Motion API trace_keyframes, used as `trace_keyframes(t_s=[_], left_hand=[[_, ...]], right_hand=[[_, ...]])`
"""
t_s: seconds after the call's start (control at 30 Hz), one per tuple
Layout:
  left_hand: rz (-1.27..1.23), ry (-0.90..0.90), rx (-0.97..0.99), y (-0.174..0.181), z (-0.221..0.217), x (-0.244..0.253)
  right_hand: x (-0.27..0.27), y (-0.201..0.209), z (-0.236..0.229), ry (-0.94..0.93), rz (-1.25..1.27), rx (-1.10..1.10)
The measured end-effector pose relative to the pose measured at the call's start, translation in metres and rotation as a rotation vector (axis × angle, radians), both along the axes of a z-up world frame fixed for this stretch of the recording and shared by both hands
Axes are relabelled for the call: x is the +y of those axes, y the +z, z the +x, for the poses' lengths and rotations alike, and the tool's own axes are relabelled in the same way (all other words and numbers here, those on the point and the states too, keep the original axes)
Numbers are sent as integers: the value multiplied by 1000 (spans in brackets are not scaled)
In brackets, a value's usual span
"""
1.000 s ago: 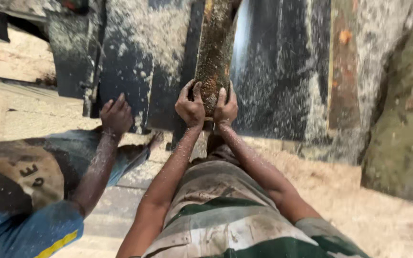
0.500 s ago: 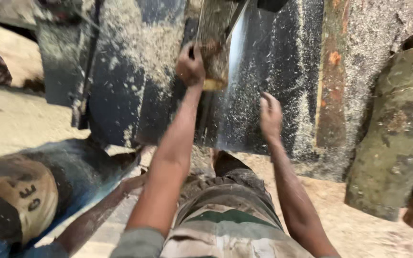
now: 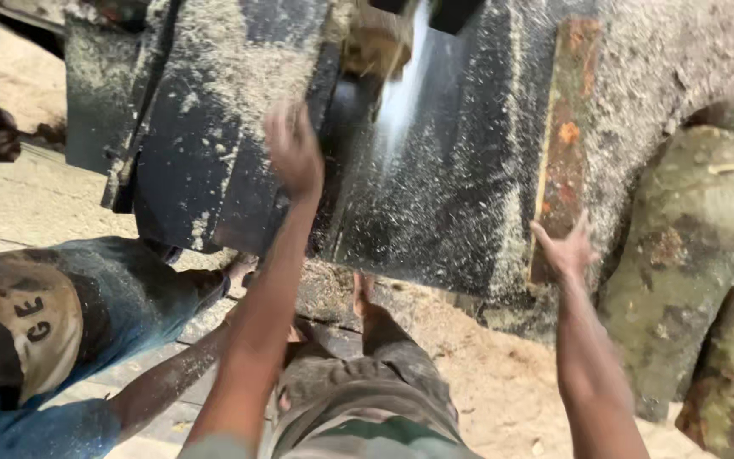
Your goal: The person feeds logs into a large mechanical saw and removes the resulting cut boards by hand, assisted by another person who helps position and steady the wood.
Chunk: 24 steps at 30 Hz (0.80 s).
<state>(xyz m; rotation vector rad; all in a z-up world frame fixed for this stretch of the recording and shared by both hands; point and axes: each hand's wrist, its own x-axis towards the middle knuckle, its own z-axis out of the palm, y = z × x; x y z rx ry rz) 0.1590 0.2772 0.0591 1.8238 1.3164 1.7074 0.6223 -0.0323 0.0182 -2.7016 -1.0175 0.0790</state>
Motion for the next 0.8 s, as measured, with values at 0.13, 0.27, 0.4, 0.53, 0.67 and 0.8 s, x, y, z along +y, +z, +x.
trace_keyframes(t_s=[0.13,0.27,0.4,0.53,0.67,0.8], left_hand=[[-508,-377,79,25,-84,-212],[-925,-611,169,2,-128,-312],[-1281,-679,225,-65,-134,-337],[-1322,-776,-116,-130,-135,-344],[-1685,-873,-223,-132,-195,-388],[-1732,-620,-504,-104,-266,-427]], right_hand=[[-35,-29,-21,-125,-234,-95],[-10,-39,-89,-253,-261,24],[-14,-34,-230,-307,-185,21],[-75,-44,-391,-198,-226,171],[-161,-46,-493,253,121,197],[-159,-34,-536,250,152,644]])
